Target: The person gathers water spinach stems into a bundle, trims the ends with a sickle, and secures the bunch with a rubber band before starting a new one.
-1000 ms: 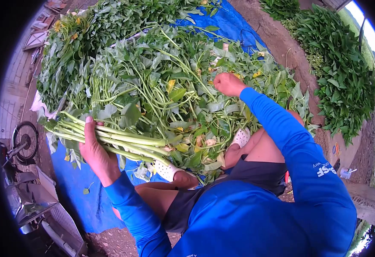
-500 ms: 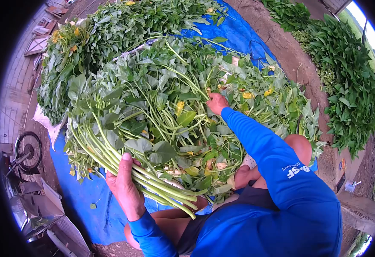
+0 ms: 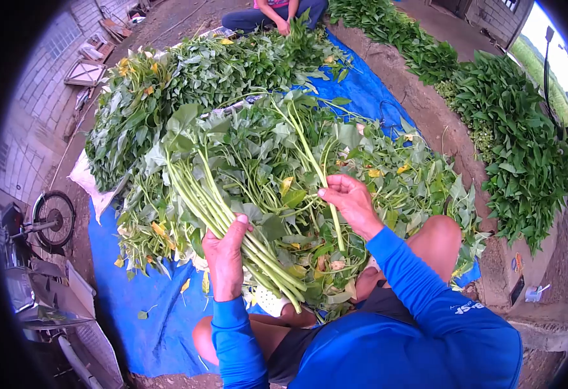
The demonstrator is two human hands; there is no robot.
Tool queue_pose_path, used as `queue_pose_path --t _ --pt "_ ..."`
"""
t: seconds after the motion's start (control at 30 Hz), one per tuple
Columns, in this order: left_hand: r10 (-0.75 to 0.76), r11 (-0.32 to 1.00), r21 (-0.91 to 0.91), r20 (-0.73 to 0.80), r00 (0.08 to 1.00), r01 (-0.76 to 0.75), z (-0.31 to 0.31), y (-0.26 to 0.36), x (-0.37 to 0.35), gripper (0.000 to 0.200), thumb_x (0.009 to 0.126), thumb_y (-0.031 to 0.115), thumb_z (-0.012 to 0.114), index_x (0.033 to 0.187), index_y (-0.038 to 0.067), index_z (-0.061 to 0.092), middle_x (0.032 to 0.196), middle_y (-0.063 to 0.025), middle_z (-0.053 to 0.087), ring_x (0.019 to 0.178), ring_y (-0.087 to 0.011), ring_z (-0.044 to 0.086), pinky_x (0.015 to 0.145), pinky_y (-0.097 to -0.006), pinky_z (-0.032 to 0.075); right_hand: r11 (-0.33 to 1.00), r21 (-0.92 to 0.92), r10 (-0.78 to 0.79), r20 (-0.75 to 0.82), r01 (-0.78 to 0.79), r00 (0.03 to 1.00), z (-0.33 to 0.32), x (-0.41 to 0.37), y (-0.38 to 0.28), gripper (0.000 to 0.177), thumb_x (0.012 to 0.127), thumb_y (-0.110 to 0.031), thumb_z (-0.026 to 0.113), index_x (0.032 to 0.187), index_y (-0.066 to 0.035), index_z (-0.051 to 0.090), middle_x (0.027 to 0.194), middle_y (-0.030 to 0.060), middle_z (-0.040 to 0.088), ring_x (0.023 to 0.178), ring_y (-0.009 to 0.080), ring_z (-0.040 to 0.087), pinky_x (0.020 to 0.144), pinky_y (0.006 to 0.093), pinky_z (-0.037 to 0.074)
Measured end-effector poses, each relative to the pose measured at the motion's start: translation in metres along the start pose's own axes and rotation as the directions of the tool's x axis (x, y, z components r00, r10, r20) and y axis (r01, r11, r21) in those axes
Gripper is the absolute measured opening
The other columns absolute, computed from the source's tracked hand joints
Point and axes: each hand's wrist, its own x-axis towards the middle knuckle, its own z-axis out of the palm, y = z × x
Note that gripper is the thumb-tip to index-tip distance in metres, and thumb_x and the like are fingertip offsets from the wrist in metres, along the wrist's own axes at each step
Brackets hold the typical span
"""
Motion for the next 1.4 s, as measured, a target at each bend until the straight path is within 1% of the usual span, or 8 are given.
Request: queue_pose_path --t 0.43,0.6,0.67,0.83,0.97,1.17,1.27,1.4 --pt "-0.054 0.941 -0.316 0.215 0.975 0.122 0.018 -0.05 -0.022 0.041 0.105 0.029 0.074 0.133 0.0 0.068 0.11 -0.0128 0.077 0.104 -0.0214 0.075 0.09 -0.0352 0.063 0.993 0.086 0.03 0.435 -0.075 0.9 0.07 -0.111 -0.007 0.029 0.107 -0.013 0.069 0.132 0.003 0.071 0.106 0.0055 0.077 0.093 0.0088 0.07 0.082 0.0281 0.059" --pt "-0.084 0.98 -0.173 0.11 0.99 0.102 0.012 -0.047 -0.016 0.025 0.101 0.023 0.077 0.111 0.0 0.071 0.094 -0.0082 0.075 0.081 -0.0163 0.072 0.073 -0.0312 0.062 0.999 -0.034 -0.015 0.493 0.036 0.87 0.079 -0.1 0.009 0.03 0.106 -0.015 0.071 0.13 0.003 0.071 0.101 0.007 0.077 0.09 0.0087 0.068 0.081 0.0291 0.058" --pt "-0.075 0.981 -0.171 0.071 0.995 0.087 0.006 -0.036 -0.013 0.024 0.102 0.023 0.076 0.109 0.001 0.071 0.092 -0.0069 0.074 0.078 -0.0141 0.07 0.069 -0.029 0.059 0.975 0.169 0.05 0.46 -0.143 0.886 0.08 -0.105 0.002 0.027 0.106 -0.016 0.071 0.123 0.005 0.071 0.1 0.0038 0.075 0.087 0.0077 0.065 0.077 0.0279 0.056" --pt "0.011 0.968 -0.252 0.108 0.994 0.017 -0.024 -0.013 0.003 0.028 0.105 0.029 0.072 0.109 0.002 0.071 0.087 -0.0064 0.072 0.072 -0.0131 0.065 0.064 -0.0269 0.053 0.975 -0.091 0.221 0.397 -0.202 0.891 0.041 -0.102 0.005 0.021 0.103 -0.019 0.073 0.111 0.0 0.075 0.085 -0.0016 0.068 0.074 0.0058 0.059 0.067 0.0258 0.05" --pt "0.073 0.962 -0.269 0.097 0.993 -0.045 -0.044 0.003 0.004 0.028 0.104 0.027 0.073 0.11 0.0 0.07 0.09 -0.0085 0.071 0.073 -0.0149 0.064 0.066 -0.0279 0.053 0.904 -0.362 0.385 0.461 -0.227 0.8 0.02 -0.078 0.027 0.024 0.101 -0.023 0.073 0.111 -0.002 0.078 0.093 0.0043 0.075 0.083 0.0121 0.068 0.076 0.0317 0.056" --pt "0.2 0.93 -0.286 -0.13 0.971 -0.23 -0.068 0.043 -0.008 0.024 0.101 0.016 0.077 0.117 0.0 0.068 0.102 -0.0107 0.074 0.083 -0.0156 0.069 0.07 -0.0263 0.059 0.871 -0.423 0.306 0.073 -0.248 0.949 0.018 -0.001 0.123 0.021 0.098 -0.016 0.072 0.113 -0.003 0.079 0.095 0.0039 0.074 0.083 0.0132 0.066 0.077 0.0315 0.057" --pt "0.214 0.944 -0.199 -0.23 0.949 -0.262 -0.077 0.049 -0.007 0.028 0.1 0.015 0.078 0.119 -0.002 0.067 0.104 -0.0113 0.074 0.085 -0.0147 0.07 0.072 -0.0261 0.059 0.819 -0.525 0.399 0.233 -0.231 0.887 0.046 0.006 0.132 0.021 0.096 -0.017 0.072 0.111 -0.005 0.081 0.098 0.006 0.077 0.087 0.0155 0.07 0.081 0.0333 0.058" --pt "0.212 0.961 -0.105 -0.307 0.928 -0.255 -0.078 0.046 0.0 0.029 0.1 0.016 0.078 0.12 -0.003 0.068 0.105 -0.0107 0.075 0.084 -0.014 0.07 0.074 -0.0264 0.058 0.865 -0.499 0.181 0.214 -0.052 0.96 0.103 -0.001 0.165 0.023 0.09 -0.023 0.073 0.103 -0.008 0.083 0.101 0.0171 0.08 0.096 0.0327 0.077 0.091 0.0404 0.06"
